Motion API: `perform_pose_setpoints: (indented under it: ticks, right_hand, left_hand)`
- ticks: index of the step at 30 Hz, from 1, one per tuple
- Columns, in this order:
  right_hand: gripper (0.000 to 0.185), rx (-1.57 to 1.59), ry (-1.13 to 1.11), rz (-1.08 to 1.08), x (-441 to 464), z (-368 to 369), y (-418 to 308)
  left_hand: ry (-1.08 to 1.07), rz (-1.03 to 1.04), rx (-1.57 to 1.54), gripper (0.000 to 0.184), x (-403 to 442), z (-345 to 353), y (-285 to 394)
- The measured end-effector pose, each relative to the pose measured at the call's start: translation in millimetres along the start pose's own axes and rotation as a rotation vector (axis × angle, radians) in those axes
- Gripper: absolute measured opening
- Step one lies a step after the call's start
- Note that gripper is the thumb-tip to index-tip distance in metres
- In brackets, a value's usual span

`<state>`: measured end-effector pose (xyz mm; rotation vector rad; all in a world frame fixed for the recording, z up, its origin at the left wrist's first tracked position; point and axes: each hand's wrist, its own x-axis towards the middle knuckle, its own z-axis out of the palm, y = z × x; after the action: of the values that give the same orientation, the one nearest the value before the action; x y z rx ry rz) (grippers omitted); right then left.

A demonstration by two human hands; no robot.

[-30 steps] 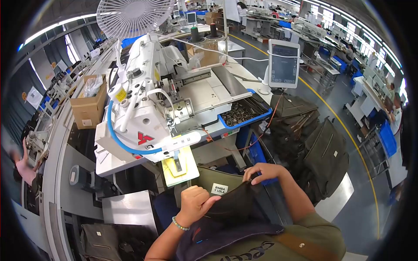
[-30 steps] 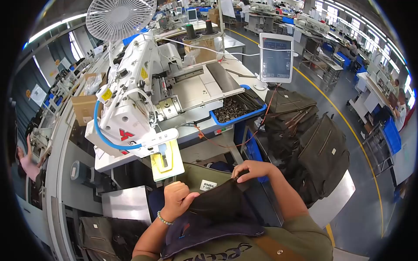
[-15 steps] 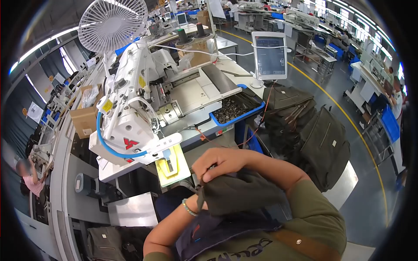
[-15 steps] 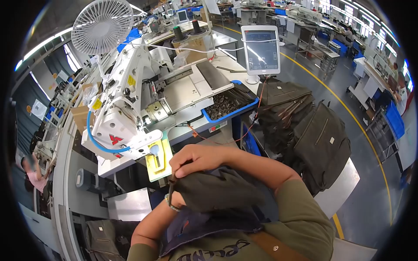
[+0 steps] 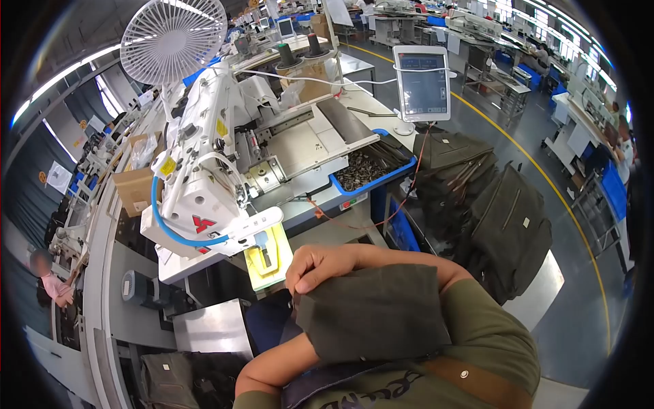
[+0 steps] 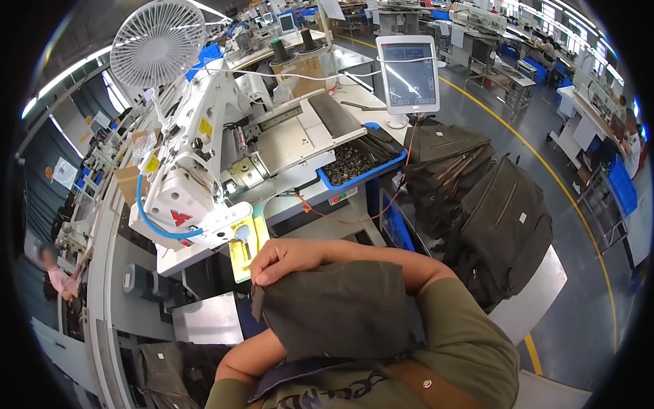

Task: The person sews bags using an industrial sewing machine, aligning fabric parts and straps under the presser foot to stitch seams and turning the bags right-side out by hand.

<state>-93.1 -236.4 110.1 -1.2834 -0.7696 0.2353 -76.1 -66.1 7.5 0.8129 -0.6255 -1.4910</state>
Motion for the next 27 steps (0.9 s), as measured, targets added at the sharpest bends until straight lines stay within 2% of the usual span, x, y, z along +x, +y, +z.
perform_pose_setpoints:
  ticks: [3,6,9,11,14,16,17,18,19,20,21,23,24,25,27]
  right_hand:
    - [0.024,0.047,0.038,0.010,-2.4,-7.0,3.8]
    - [0.029,-0.046,0.071,0.035,9.8,7.5,7.2]
    - [0.029,0.094,-0.004,0.029,20.8,20.8,11.8]
    - [0.027,-0.042,0.055,0.061,19.3,15.4,6.0]
    - [0.023,-0.367,0.224,-0.035,8.0,-1.4,1.5]
    - [0.022,-0.675,0.358,0.005,2.5,-8.0,0.8]
    - [0.021,-0.861,0.431,0.068,1.6,-8.7,4.2]
    - [0.028,-0.943,0.541,0.041,5.3,-1.2,5.8]
    - [0.030,-1.065,0.589,0.085,7.2,5.7,10.8]
    - [0.030,-1.090,0.629,0.078,8.9,19.3,15.9]
    - [0.030,-1.112,0.667,0.075,10.6,34.0,19.6]
    - [0.030,-0.950,0.596,0.194,8.7,58.1,19.0]
    - [0.029,-0.826,0.539,0.278,4.4,66.9,24.7]
    - [0.033,-0.671,0.473,0.270,-2.4,71.9,38.6]
    - [0.039,-0.145,0.382,0.437,-14.2,86.4,63.2]
  left_hand:
    - [0.038,-0.005,-0.038,0.024,-3.1,-4.9,-0.6]
    - [0.074,-0.007,-0.073,0.027,-7.4,-9.0,-1.0]
    - [0.117,-0.005,-0.095,0.030,-12.8,-15.7,1.5]
    - [0.155,0.009,-0.109,0.032,-18.7,-23.3,7.7]
    - [0.223,0.074,-0.038,0.037,-39.9,-44.0,41.1]
    - [0.242,0.169,0.117,0.040,-64.5,-53.2,80.2]
    - [0.213,0.242,0.218,0.050,-77.6,-49.8,100.9]
    - [0.394,0.206,0.587,0.060,-86.8,-52.6,113.8]
    - [0.449,0.114,0.895,0.060,-91.1,-40.3,134.3]
    - [0.387,0.370,1.114,0.049,-85.3,-28.5,137.2]
    - [0.352,0.224,1.197,0.040,-90.2,-35.8,145.3]
    - [0.399,0.240,1.350,0.041,-91.9,-22.2,142.3]
    - [0.349,0.341,1.587,0.041,-93.4,-26.8,137.7]
    - [0.281,0.449,1.825,0.042,-96.3,-32.1,131.6]
    - [0.235,0.487,1.921,0.047,-104.3,-38.4,119.5]
